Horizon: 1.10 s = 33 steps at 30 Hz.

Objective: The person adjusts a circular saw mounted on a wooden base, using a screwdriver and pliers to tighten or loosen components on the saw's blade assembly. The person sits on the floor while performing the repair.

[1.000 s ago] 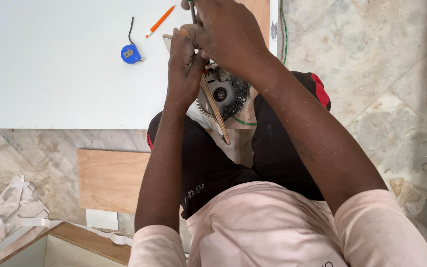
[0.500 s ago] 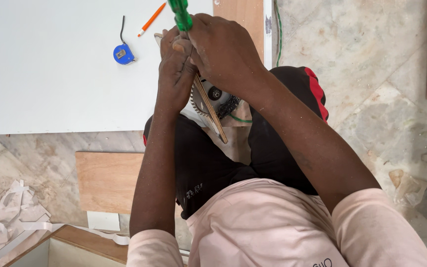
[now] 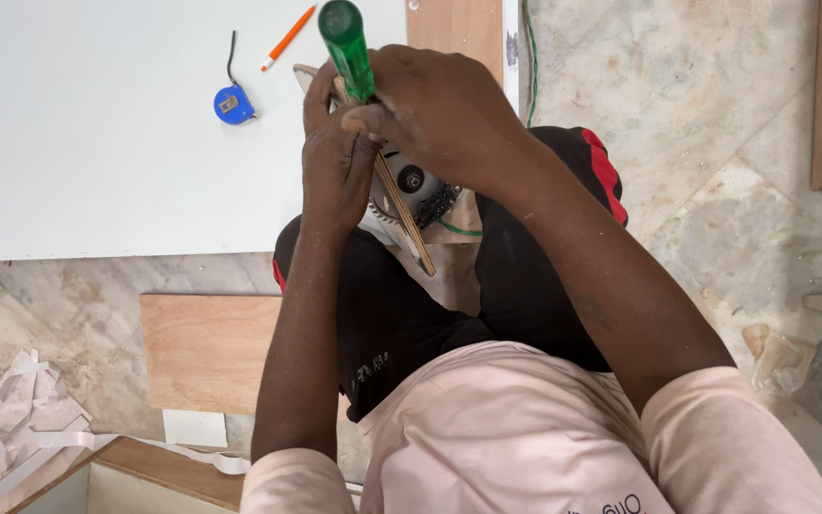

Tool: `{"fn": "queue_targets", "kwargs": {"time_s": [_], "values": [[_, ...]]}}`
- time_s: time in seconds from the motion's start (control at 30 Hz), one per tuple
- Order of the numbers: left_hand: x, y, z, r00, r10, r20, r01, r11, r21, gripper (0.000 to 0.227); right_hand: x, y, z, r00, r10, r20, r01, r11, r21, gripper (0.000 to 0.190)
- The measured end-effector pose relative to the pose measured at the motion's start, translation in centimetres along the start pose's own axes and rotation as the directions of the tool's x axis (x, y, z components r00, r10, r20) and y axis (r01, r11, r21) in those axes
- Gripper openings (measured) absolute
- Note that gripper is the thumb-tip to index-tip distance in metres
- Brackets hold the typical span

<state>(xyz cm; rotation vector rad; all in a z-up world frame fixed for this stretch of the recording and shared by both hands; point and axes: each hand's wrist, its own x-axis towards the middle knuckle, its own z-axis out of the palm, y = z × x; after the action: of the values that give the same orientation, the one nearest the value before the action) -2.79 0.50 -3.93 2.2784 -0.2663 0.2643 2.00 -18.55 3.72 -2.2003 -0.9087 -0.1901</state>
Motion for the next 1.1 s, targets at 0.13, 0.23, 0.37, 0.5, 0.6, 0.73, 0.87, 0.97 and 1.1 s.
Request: {"fn": "queue_targets", "kwargs": {"time_s": [0.13,0.23,0.37,0.5,0.6,0.73,0.87,0.97,1.1], "values": [[0.4,0.5,-0.1,0.999,-0.034,-0.031,0.030,0.995,-0.093,0.044,-2.5,1.3,-0.6,0.990,0.102,-0.098,-0.071,0.959,0.275,0.021],[0.5,0.6,0.3,0.997,-0.067,-0.047,0.063,0.995,-0.082,0.042,-5.2,2.7,0.4,0.937,0.349,-0.025,-0.337,0.920,0.202,0.024],[0.4,0.6,-0.4,1.000,0.004,-0.016,-0.005,0.999,-0.041,0.038,-8.1,4.5,1.2,0.910,0.412,-0.043,-0.398,0.899,0.184,0.017],[0.7,0.8,-1.0,1.000,-0.010,0.006,0.010,0.990,-0.139,0.036,-9.0,5.3,1.3,0.828,0.560,-0.039,-0.538,0.812,0.228,0.016],[0.9,0.9,-1.3,1.000,-0.012,0.007,0.013,0.990,-0.143,0.035,-9.2,3.8,2.1,0.869,0.493,-0.039,-0.475,0.854,0.214,0.012],[1.0,1.3,-1.6,0.997,-0.069,0.034,0.074,0.980,-0.182,0.036,-9.4,2.2,4.1,0.882,0.468,0.057,-0.469,0.859,0.205,0.016],[0.9,1.1,-1.8,0.998,-0.055,0.030,0.060,0.977,-0.203,0.037,-9.5,2.1,5.3,0.876,0.481,0.050,-0.477,0.844,0.243,0.018],[1.0,1.0,-1.8,0.999,-0.024,0.029,0.029,0.983,-0.182,0.036,-9.8,2.1,5.5,0.864,0.502,0.037,-0.500,0.848,0.176,0.018],[0.9,1.0,-2.2,0.998,-0.039,0.053,0.048,0.984,-0.169,0.035,-10.5,1.3,6.5,0.893,0.448,0.035,-0.449,0.884,0.133,0.022]]}}
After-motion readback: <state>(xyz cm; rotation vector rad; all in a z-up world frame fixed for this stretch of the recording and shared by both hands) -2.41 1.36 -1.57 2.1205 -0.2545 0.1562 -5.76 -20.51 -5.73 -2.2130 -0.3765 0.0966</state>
